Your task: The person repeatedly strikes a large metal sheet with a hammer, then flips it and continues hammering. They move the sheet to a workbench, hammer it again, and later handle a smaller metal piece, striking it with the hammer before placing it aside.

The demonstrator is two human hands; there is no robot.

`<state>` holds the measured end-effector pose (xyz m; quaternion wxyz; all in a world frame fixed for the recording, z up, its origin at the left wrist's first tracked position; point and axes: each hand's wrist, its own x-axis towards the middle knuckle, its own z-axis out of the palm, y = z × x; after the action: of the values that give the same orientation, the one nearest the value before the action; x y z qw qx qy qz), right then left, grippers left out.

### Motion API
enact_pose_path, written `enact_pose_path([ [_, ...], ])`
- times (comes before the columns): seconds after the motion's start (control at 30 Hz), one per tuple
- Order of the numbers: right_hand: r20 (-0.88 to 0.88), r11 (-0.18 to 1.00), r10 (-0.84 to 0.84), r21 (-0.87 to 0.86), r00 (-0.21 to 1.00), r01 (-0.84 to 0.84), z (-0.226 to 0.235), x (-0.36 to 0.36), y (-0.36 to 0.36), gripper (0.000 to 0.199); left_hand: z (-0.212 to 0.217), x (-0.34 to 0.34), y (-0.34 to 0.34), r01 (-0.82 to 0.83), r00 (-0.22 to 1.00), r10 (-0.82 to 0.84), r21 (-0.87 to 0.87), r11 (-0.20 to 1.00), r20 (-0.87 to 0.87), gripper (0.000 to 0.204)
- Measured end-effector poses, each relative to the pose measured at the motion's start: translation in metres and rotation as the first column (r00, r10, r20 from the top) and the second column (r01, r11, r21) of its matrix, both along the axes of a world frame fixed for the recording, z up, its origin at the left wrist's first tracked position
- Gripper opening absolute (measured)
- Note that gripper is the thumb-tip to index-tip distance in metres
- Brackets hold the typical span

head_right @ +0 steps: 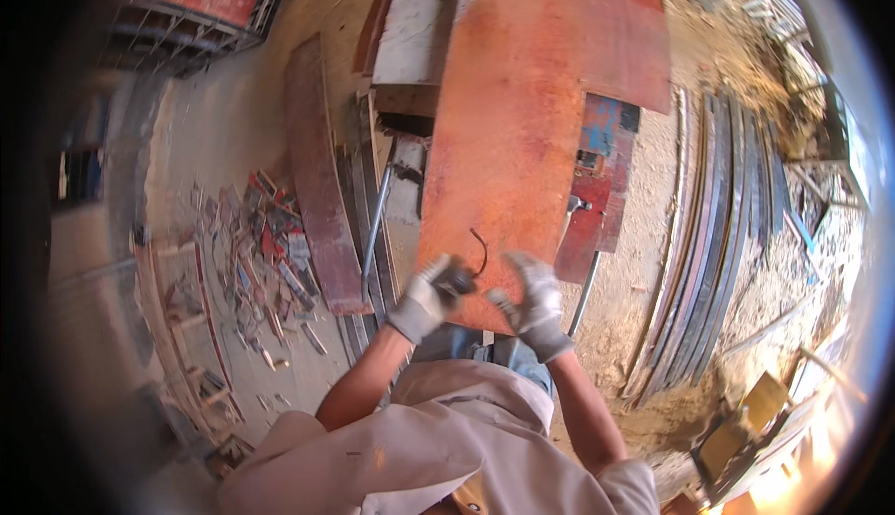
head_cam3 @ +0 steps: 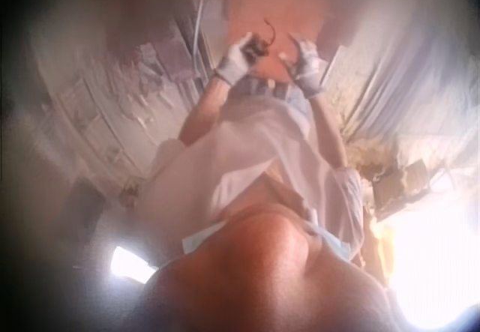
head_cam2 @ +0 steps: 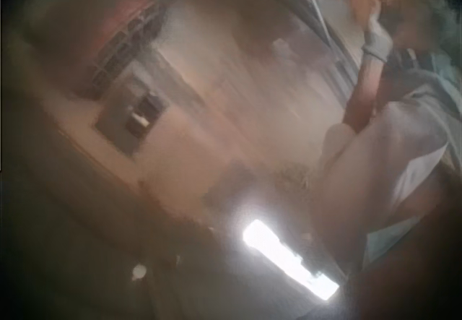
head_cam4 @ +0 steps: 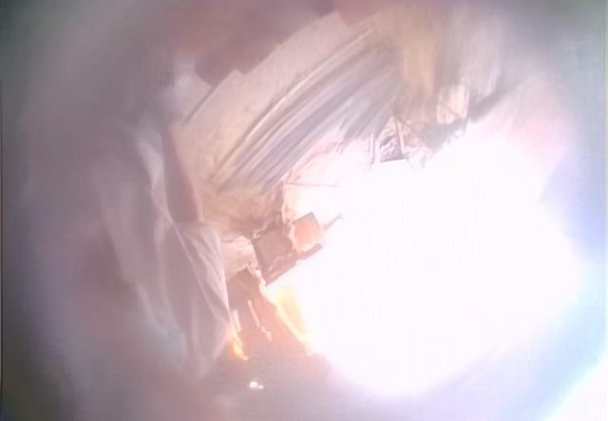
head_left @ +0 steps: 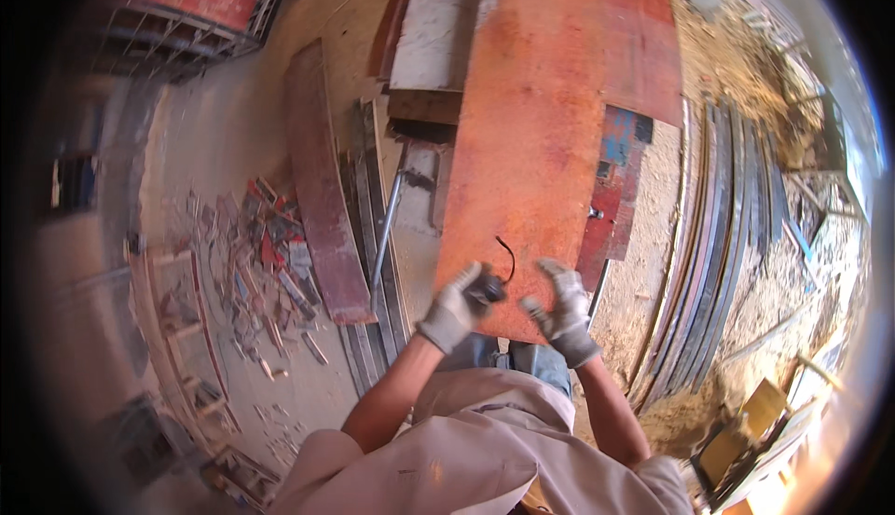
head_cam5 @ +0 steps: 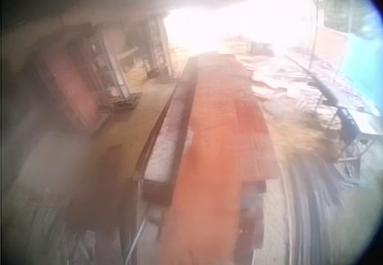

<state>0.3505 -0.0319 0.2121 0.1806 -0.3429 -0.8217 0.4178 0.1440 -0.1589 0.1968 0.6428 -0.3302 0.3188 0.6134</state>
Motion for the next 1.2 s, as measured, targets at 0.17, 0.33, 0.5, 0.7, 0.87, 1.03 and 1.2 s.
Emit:
enact_pose_path([
  [0.17, 0.439, 0.746, -0.430, -0.319, 0.789, 0.585, -0.086, 0.056, -0.010, 0.060, -0.078, -0.160, -0.001, -0.199, 0.816, -0.070, -0.393, 0.898, -0.573, 0.047],
  [0.33, 0.489, 0.321, -0.432, -0.702, 0.758, 0.636, -0.141, 0.061, -0.041, 0.058, -0.157, -0.248, 0.072, -0.156, 0.716, -0.152, -0.369, 0.916, -0.681, 0.041],
  [0.5, 0.462, 0.412, -0.544, -0.581, 0.701, 0.702, -0.150, 0.013, -0.038, 0.051, -0.196, -0.276, 0.190, -0.123, 0.438, -0.041, -0.105, 0.987, -0.898, 0.045],
  [0.7, 0.280, 0.485, -0.625, -0.592, 0.729, 0.644, -0.163, 0.006, -0.011, 0.058, -0.253, -0.292, 0.293, 0.057, -0.126, -0.209, -0.217, 0.975, -0.970, 0.052],
  [0.87, 0.440, 0.511, -0.563, -0.480, 0.700, 0.713, -0.170, -0.001, 0.004, 0.062, -0.263, -0.312, 0.293, -0.032, -0.436, -0.407, -0.438, 0.898, -0.802, 0.047],
  [1.03, 0.485, 0.592, -0.667, -0.115, 0.565, 0.798, -0.139, -0.015, 0.006, 0.072, -0.270, -0.318, 0.291, -0.031, -0.347, -0.363, -0.376, 0.926, -0.865, 0.048],
  [1.2, 0.579, 0.516, -0.692, -0.019, 0.431, 0.856, -0.075, 0.061, -0.012, 0.086, -0.259, -0.290, 0.277, -0.023, -0.051, -0.264, -0.263, 0.964, -0.963, 0.059],
])
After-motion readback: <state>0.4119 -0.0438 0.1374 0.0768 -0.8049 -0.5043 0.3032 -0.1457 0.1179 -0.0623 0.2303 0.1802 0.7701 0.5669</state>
